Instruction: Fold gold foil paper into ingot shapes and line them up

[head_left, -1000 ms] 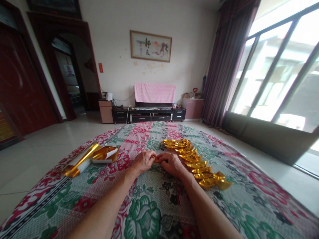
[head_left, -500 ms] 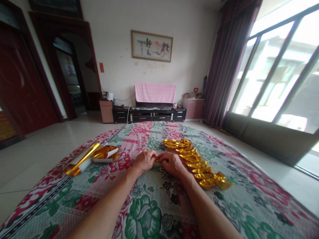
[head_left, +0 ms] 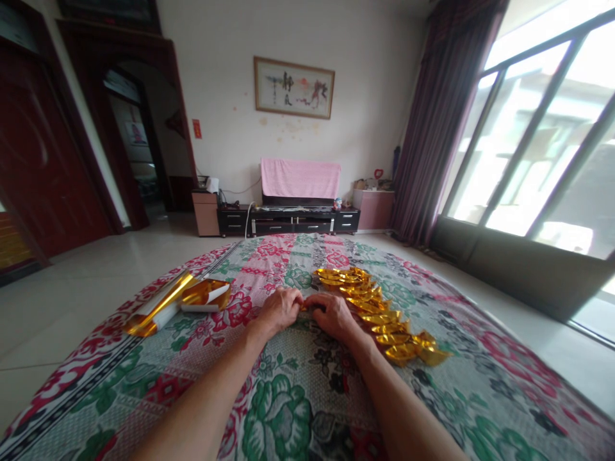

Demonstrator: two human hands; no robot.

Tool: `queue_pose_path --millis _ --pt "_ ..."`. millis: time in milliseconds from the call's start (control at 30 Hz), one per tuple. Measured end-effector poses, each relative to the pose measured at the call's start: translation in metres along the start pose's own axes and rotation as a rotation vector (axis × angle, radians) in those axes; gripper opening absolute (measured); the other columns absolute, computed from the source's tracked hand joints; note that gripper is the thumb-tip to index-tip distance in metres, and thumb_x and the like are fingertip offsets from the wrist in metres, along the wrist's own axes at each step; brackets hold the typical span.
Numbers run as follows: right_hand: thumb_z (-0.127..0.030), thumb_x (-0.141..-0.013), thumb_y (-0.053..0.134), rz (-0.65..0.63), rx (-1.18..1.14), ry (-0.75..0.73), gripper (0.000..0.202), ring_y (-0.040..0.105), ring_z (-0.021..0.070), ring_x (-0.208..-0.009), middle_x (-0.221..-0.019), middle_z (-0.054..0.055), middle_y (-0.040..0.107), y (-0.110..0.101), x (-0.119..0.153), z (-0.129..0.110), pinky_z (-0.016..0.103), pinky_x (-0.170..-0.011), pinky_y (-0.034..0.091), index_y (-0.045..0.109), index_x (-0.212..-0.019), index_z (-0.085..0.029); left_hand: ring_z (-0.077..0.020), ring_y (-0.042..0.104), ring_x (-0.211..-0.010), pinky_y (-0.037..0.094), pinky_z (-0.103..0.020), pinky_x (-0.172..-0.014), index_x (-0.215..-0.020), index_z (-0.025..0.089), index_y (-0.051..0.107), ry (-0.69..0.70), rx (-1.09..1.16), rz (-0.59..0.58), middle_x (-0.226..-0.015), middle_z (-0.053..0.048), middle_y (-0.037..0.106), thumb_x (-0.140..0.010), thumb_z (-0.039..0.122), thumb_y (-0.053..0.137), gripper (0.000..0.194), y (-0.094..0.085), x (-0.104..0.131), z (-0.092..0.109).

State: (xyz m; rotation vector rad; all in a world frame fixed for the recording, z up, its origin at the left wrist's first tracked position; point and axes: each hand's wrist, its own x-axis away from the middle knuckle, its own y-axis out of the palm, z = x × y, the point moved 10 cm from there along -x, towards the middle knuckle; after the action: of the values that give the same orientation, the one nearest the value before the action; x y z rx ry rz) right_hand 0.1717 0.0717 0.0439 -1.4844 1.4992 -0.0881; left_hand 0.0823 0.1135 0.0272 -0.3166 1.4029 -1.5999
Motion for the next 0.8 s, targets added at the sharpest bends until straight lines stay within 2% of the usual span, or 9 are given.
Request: queue_pose_path --millis 100,400,800 --pt "-0.004 -0.062 0.044 0.011 -0.007 -0.018 0.033 0.062 0.0133 -0.08 -0.087 0.0 0.069 0.001 -0.001 -0.002 0.023 -0.08 0.045 0.069 -0.076 -0.021 -0.0165 0.057 -0.079 0.042 -0.027 -0.075 -0.081 0.021 0.062 -0.005 -0.002 0.006 -0.08 -0.002 0.065 -0.075 0.017 0.047 0.017 -0.001 0.001 0.0" --pt "-0.013 -0.071 0.05 0.06 0.078 0.066 0.02 0.061 0.0125 -0.07 -0.077 0.002 0.069 0.003 -0.006 0.006 0.021 -0.068 0.044 0.068 -0.065 -0.018 -0.0158 0.057 -0.079 0.042 -0.026 -0.076 -0.081 0.02 0.062 -0.008 0.009 0.001 -0.08 -0.002 0.065 -0.077 0.017 0.046 0.017 -0.001 0.001 0.0" --pt "-0.012 -0.068 0.053 0.046 0.126 0.094 0.014 0.056 0.0121 -0.067 -0.071 0.003 0.065 0.009 -0.007 0.01 0.02 -0.065 0.041 0.065 -0.064 -0.016 -0.0154 0.059 -0.079 0.042 -0.025 -0.073 -0.08 0.019 0.061 -0.045 0.015 0.009 -0.08 -0.003 0.066 -0.077 0.019 0.047 0.014 -0.001 0.001 -0.003"
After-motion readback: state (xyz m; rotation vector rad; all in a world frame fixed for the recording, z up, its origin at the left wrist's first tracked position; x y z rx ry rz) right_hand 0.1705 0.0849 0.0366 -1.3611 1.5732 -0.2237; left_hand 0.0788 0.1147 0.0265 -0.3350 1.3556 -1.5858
